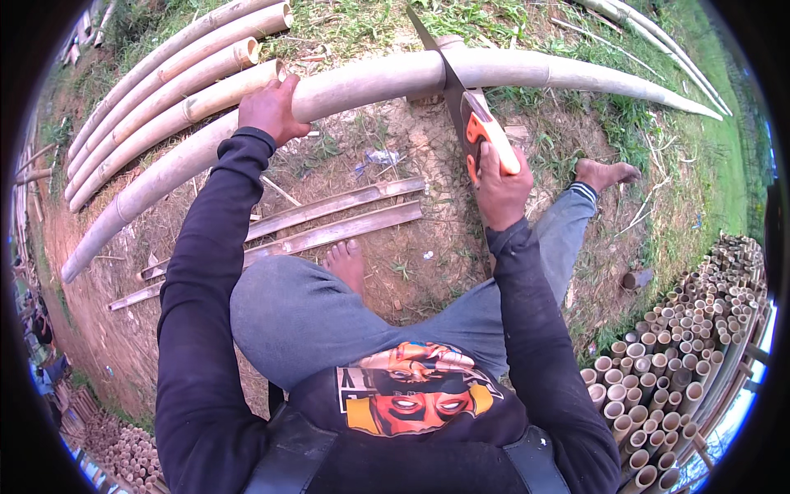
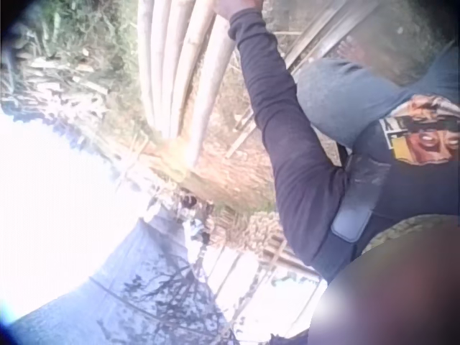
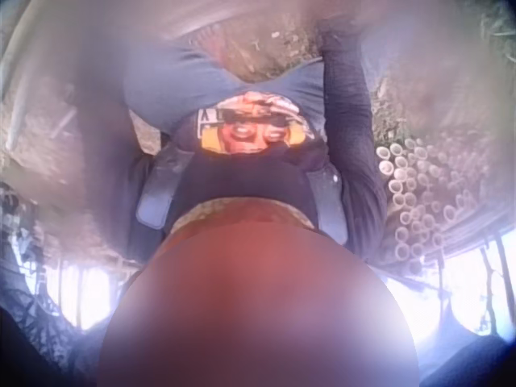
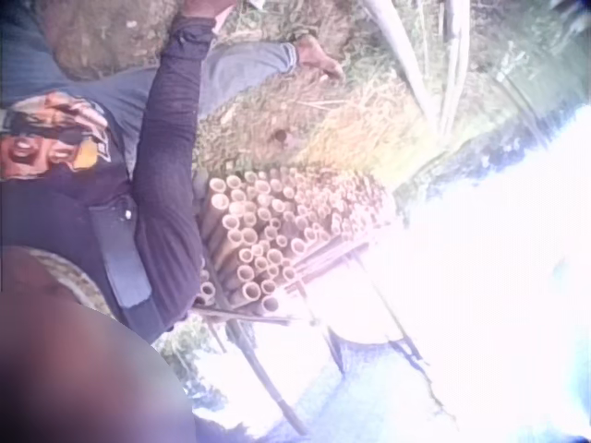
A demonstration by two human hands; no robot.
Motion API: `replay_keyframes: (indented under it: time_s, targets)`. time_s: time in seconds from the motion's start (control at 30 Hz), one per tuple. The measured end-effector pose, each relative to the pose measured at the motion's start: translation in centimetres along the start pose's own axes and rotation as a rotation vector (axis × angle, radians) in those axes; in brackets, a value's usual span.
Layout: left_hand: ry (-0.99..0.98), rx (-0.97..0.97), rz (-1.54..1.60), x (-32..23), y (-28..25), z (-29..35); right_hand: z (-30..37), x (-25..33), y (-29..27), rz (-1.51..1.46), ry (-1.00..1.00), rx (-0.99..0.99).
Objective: The person sits on the ground and uses a hand saw to cut long bamboo poles into shorter sections. They repeatedly position the bamboo, saw through it, and move the cut pieces aside.
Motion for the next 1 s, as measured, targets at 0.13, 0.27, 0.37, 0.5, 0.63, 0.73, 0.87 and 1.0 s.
replay_keyframes:
  time_s: [0.13, 0.27, 0.37, 0.5, 0.63, 0.73, 0.87, 1.0]
  targets:
    - [0.010, -0.022, 0.008, -0.4, -1.3, 0.2, -6.8, 0.3, 2.4, 0.280, -0.059, -0.048]
    - [-0.005, 0.019, 0.015, -0.4, -1.1, 0.4, 7.0, -2.5, -4.8, -0.017, 0.111, -0.010]
    - [0.004, -0.011, 0.001, -0.1, 0.0, 0.3, 15.0, -2.4, -9.3, 0.131, 0.046, -0.077]
    - [0.025, -0.059, 0.002, 0.3, 0.5, 0.1, 6.1, 0.0, -3.2, 0.115, 0.125, -0.081]
    - [0.003, -0.031, 0.011, -0.2, -0.5, 0.3, -9.3, 1.7, 4.7, 0.377, -0.119, -0.075]
    - [0.008, 0.022, 0.013, -0.4, -1.0, 0.4, -4.8, 0.6, 2.0, 0.214, 0.020, -0.023]
    - [0.016, 0.001, 0.012, -0.2, -0.5, 0.4, 12.0, 0.7, -6.8, 0.071, 0.154, -0.059]
    - [-0.011, 0.033, 0.034, 0.0, -0.1, 0.2, 12.2, 0.2, -6.2, 0.108, 0.076, -0.053]
Point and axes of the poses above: each hand's wrist, its own z-axis away from the middle knuckle, its own y-axis out of the palm, x = y × z, the point moved 1 cm from there along -z, towards the middle knuckle, and after that the axes turned 13 degrees about y, right-handed, at the moved point
